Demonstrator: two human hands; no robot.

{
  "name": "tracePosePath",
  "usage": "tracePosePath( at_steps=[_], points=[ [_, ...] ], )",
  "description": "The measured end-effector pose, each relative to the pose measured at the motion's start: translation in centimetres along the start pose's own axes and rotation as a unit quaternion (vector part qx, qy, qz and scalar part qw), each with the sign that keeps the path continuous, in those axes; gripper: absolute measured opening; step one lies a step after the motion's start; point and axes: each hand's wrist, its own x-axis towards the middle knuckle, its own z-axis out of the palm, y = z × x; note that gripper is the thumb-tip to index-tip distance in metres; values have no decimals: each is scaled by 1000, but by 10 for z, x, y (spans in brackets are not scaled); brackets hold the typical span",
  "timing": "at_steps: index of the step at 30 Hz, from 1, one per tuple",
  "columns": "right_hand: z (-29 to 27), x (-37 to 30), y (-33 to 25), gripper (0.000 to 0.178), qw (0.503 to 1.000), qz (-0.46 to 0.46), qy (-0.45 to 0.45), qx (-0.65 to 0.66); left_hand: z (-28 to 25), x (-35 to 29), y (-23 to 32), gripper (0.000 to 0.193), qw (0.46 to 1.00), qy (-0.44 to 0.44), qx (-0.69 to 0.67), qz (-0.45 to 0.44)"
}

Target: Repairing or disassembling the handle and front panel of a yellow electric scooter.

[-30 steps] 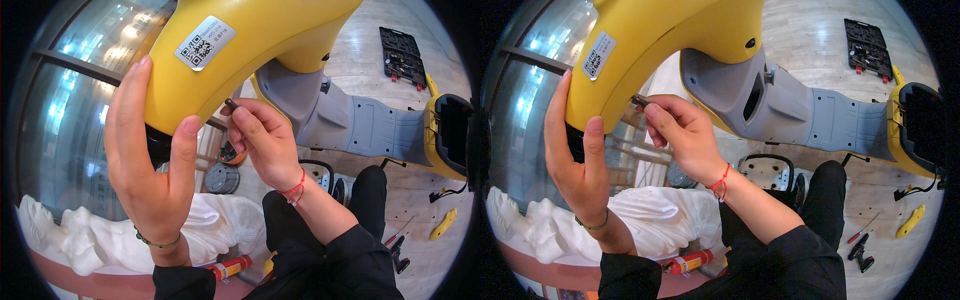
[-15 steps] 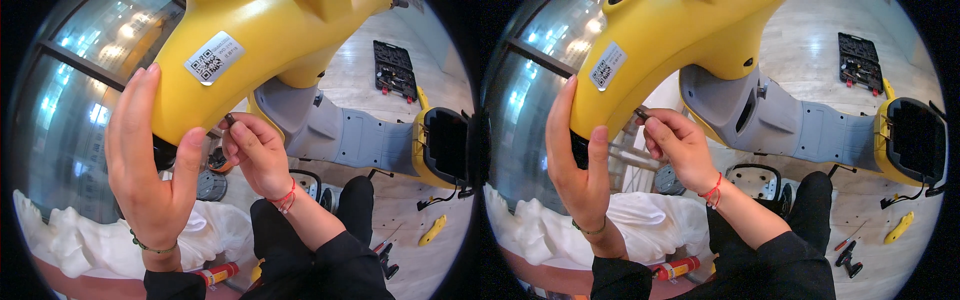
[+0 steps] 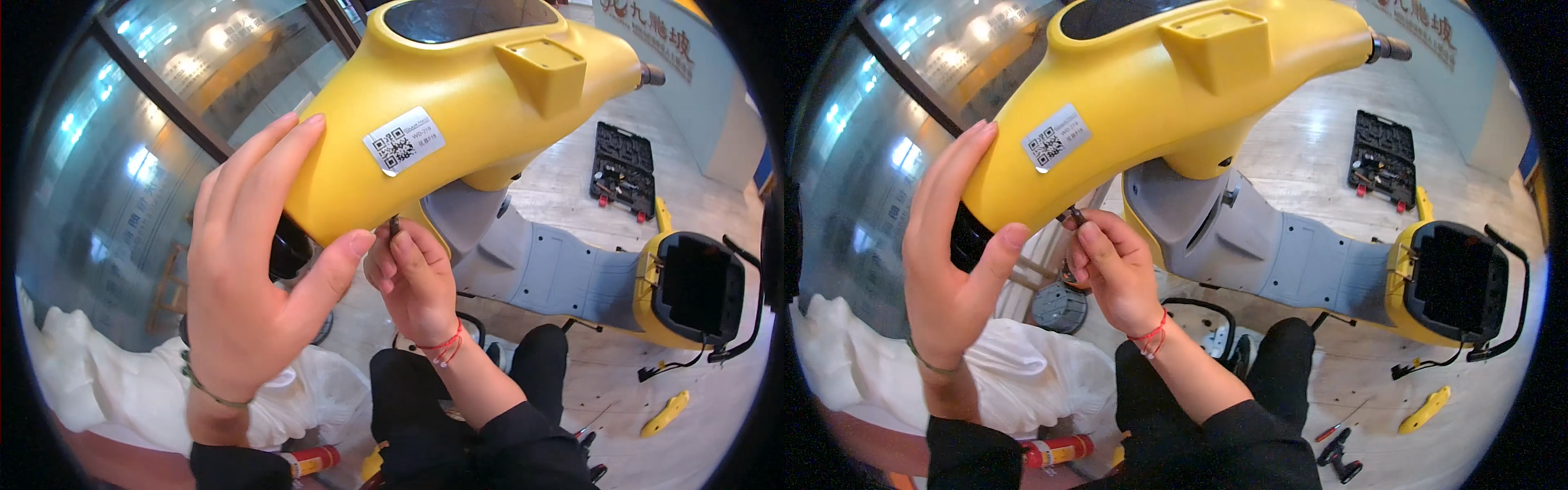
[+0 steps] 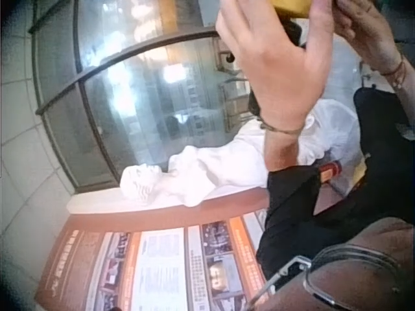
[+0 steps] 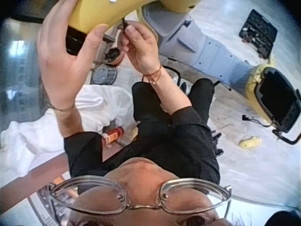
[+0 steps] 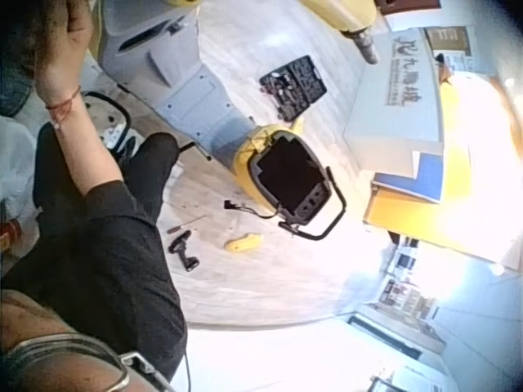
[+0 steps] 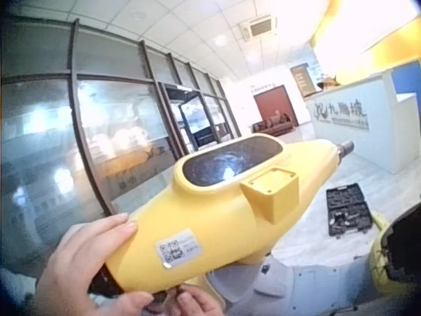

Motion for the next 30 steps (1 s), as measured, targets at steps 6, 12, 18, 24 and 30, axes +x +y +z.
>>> tracePosePath(
  at_steps=[6,12,18,24,30],
  points=[
    [7,1,3,21,997,-12,24,-74,-17,17,-28,66,980,-163,-116,2],
    [7,2,6,21,999,-7,20,-49,-1,39,-28,67,941,-200,-261,-80],
    [5,-1,1,22,997,-31,36,-67,9,37,-26,74,915,-174,-355,-83],
    [1,-5,2,22,997,-39,25,-69,11,36,-23,82,911,-168,-359,-117],
    [8,3,4,21,983,-129,1,-133,11,43,-8,95,902,-148,-357,-192]
  ],
)
